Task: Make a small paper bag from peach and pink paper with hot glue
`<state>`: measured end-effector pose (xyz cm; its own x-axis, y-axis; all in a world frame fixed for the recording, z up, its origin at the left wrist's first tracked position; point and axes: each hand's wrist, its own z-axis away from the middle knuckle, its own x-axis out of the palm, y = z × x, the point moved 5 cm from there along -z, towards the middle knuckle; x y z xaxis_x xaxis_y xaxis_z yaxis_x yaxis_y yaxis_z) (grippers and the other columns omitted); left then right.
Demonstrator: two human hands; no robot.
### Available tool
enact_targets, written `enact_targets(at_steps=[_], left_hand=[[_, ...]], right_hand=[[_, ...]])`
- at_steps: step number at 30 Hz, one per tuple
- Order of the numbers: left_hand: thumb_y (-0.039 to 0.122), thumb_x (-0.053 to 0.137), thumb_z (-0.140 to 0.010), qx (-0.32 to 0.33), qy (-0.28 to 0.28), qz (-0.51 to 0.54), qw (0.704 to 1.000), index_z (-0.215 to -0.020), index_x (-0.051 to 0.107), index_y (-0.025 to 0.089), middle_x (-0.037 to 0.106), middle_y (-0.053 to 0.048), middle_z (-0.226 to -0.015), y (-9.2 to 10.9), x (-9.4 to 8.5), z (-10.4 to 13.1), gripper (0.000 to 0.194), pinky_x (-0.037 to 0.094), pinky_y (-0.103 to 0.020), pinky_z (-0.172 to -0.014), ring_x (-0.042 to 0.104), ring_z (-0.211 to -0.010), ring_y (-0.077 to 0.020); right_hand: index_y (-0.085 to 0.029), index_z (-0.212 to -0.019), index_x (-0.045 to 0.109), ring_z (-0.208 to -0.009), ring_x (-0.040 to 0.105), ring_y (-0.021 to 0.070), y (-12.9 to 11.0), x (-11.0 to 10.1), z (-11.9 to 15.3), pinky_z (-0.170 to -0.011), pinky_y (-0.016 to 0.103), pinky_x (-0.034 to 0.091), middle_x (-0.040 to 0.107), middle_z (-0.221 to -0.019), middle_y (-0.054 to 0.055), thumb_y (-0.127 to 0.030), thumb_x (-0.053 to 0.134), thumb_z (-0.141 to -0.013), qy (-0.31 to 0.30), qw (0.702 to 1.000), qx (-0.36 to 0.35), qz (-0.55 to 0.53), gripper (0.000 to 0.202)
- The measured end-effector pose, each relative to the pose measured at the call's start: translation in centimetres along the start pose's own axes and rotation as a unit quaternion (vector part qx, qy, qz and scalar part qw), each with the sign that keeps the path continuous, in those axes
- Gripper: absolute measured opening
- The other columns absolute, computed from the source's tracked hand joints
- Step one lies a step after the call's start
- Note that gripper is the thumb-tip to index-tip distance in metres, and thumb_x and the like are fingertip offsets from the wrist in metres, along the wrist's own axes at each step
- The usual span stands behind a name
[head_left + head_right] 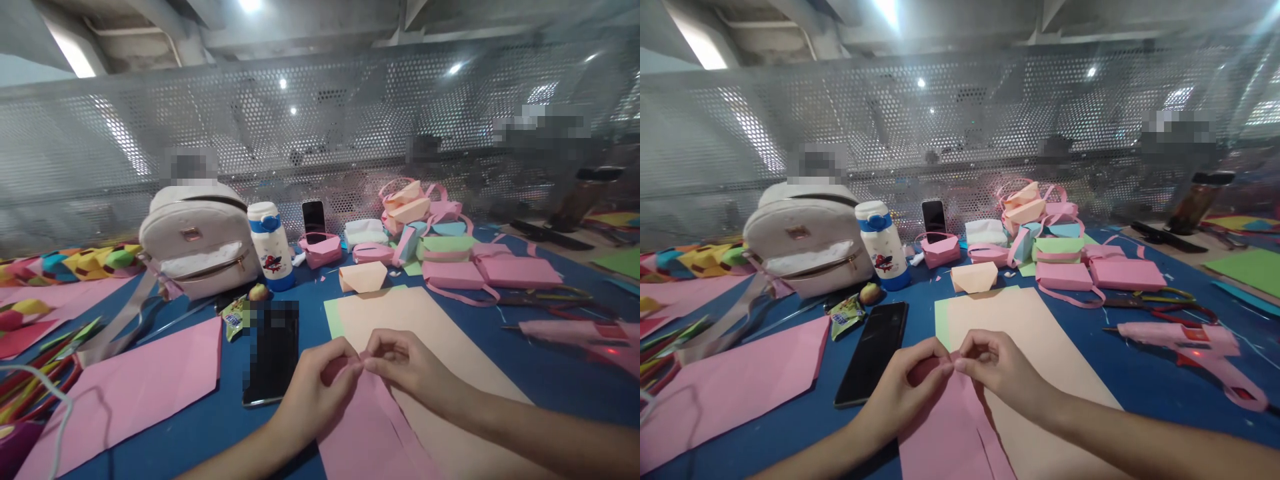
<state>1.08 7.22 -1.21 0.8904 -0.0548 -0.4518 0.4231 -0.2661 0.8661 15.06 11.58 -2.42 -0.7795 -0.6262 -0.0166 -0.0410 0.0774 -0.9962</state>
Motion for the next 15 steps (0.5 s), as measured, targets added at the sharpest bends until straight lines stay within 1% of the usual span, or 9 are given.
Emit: enact_targets(at_steps=[5, 8, 10, 13, 15], left_hand=[[0.025, 0.055, -0.089, 0.002, 0.002, 0.003, 1.000, -0.073, 0.058, 0.017, 0.058, 0.001, -0.067, 0.12, 0.00, 0.01, 0.019, 0.037, -0.021, -0.061, 0.049, -0.064, -0.0128], [0.027, 0.055, -0.090, 0.005, 0.003, 0.002, 1.000, -0.074, 0.057, 0.017, 0.056, 0.002, -0.066, 0.09, -0.01, 0.03, 0.020, 0.036, -0.021, -0.060, 0.047, -0.062, -0.0122], [0.029, 0.053, -0.091, -0.005, -0.001, 0.014, 1.000, -0.075, 0.057, 0.017, 0.054, 0.002, -0.065, -0.05, 0.03, 0.01, 0.021, 0.035, -0.021, -0.059, 0.045, -0.062, -0.0121], [0.030, 0.052, -0.092, -0.021, -0.017, 0.055, 0.998, -0.081, 0.059, 0.017, 0.057, 0.001, -0.072, -0.20, 0.21, -0.12, 0.019, 0.039, -0.022, -0.065, 0.049, -0.069, -0.0141], [0.028, 0.058, -0.087, -0.036, -0.023, 0.082, 0.996, -0.084, 0.061, 0.016, 0.061, -0.001, -0.080, -0.31, 0.31, -0.23, 0.013, 0.042, -0.024, -0.072, 0.054, -0.077, -0.0163]], right_hand=[[-0.016, -0.071, 0.058, -0.061, 0.041, 0.0105, 0.16, 0.01, 0.16, -0.057, 0.025, 0.031, 0.049, -0.067, -0.003, -0.042, 0.074, -0.080, 0.001, 1.000, -0.010, -0.002, 0.032], [-0.016, -0.072, 0.057, -0.064, 0.043, 0.0113, 0.18, 0.04, 0.15, -0.059, 0.025, 0.033, 0.050, -0.069, -0.002, -0.041, 0.073, -0.081, 0.002, 1.000, -0.014, 0.000, 0.031], [-0.016, -0.072, 0.056, -0.065, 0.044, 0.0115, 0.14, 0.00, 0.14, -0.061, 0.025, 0.034, 0.050, -0.070, -0.002, -0.040, 0.071, -0.083, 0.008, 1.000, -0.013, 0.001, 0.030], [-0.017, -0.073, 0.056, -0.065, 0.044, 0.0113, 0.05, -0.08, 0.21, -0.060, 0.024, 0.034, 0.050, -0.070, -0.003, -0.038, 0.070, -0.084, 0.020, 1.000, -0.007, -0.003, 0.027], [-0.017, -0.073, 0.055, -0.066, 0.045, 0.0113, 0.03, -0.08, 0.29, -0.060, 0.024, 0.034, 0.051, -0.071, -0.002, -0.037, 0.069, -0.085, 0.024, 1.000, -0.003, -0.007, 0.027]])
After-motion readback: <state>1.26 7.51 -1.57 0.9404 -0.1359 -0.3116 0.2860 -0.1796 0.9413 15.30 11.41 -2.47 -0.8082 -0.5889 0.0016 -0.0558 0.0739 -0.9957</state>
